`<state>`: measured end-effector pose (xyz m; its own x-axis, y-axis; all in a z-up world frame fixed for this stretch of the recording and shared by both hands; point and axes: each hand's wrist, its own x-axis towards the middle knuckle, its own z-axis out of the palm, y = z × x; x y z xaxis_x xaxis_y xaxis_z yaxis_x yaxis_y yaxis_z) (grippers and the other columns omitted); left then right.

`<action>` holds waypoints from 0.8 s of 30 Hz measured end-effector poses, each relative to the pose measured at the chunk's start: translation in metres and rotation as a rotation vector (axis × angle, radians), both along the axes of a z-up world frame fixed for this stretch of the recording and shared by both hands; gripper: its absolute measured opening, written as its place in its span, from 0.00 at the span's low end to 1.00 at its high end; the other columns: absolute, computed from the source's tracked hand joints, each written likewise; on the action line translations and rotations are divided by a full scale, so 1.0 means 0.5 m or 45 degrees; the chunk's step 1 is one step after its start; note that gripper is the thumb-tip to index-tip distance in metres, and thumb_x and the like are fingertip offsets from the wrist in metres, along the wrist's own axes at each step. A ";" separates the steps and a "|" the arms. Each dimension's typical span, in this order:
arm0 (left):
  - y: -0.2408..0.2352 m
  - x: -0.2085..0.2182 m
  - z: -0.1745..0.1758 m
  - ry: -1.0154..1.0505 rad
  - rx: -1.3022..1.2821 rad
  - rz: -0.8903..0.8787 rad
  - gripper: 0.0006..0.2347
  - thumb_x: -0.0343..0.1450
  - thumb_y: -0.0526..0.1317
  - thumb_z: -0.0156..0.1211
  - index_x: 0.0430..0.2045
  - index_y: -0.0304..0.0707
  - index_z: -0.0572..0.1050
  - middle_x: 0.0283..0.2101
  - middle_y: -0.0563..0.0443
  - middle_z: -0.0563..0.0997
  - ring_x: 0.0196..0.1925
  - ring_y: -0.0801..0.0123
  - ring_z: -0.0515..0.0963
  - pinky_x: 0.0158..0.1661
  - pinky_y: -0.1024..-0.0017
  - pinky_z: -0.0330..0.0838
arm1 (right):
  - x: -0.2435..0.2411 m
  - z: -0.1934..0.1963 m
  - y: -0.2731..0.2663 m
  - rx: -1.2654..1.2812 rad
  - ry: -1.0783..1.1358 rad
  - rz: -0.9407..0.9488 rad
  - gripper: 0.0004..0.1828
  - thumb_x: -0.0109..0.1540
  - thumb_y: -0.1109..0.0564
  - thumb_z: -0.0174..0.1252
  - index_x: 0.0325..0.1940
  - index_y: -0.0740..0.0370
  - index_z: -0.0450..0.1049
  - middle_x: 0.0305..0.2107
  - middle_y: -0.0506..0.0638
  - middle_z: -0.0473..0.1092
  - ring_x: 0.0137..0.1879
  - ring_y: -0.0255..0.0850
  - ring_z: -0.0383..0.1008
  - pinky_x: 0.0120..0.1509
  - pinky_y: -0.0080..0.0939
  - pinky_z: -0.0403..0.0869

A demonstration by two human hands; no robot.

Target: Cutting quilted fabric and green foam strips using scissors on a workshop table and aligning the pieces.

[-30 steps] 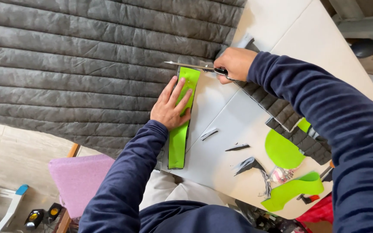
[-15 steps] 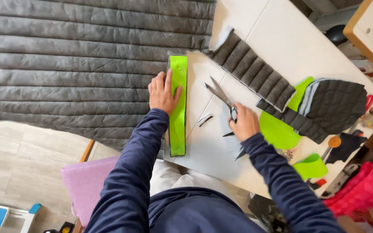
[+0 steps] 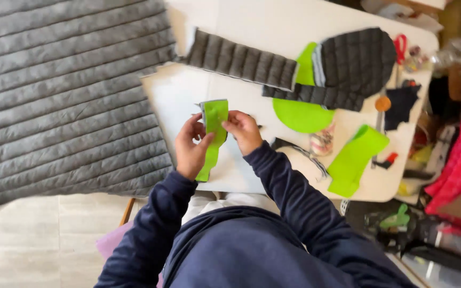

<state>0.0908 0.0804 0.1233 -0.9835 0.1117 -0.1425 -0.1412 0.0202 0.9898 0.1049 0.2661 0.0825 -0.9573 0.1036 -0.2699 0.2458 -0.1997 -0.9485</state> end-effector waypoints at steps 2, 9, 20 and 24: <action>0.027 0.009 0.060 -0.005 0.059 -0.099 0.17 0.66 0.29 0.69 0.49 0.31 0.76 0.37 0.50 0.76 0.34 0.70 0.73 0.38 0.74 0.66 | 0.031 0.060 0.010 0.074 0.021 -0.047 0.12 0.62 0.59 0.69 0.48 0.62 0.78 0.32 0.44 0.76 0.39 0.31 0.76 0.45 0.31 0.76; 0.145 0.075 0.139 -0.094 0.148 -0.130 0.03 0.72 0.31 0.68 0.35 0.31 0.81 0.32 0.49 0.82 0.34 0.78 0.76 0.36 0.75 0.74 | 0.149 0.250 0.060 1.202 0.598 -0.464 0.11 0.58 0.55 0.73 0.42 0.53 0.80 0.36 0.40 0.75 0.40 0.38 0.78 0.44 0.36 0.79; 0.271 0.183 0.079 0.169 -0.115 -0.182 0.10 0.71 0.29 0.69 0.18 0.33 0.77 0.22 0.52 0.72 0.25 0.67 0.69 0.31 0.71 0.66 | 0.311 0.175 0.224 0.854 0.347 -0.824 0.05 0.58 0.67 0.62 0.32 0.61 0.76 0.23 0.49 0.70 0.27 0.41 0.71 0.29 0.37 0.71; 0.224 0.121 0.091 0.229 -0.089 0.045 0.13 0.73 0.25 0.68 0.17 0.30 0.73 0.21 0.51 0.69 0.27 0.74 0.63 0.32 0.73 0.65 | 0.444 -0.122 0.604 1.444 -0.224 -1.025 0.03 0.54 0.61 0.64 0.29 0.55 0.81 0.19 0.54 0.73 0.28 0.52 0.76 0.33 0.49 0.72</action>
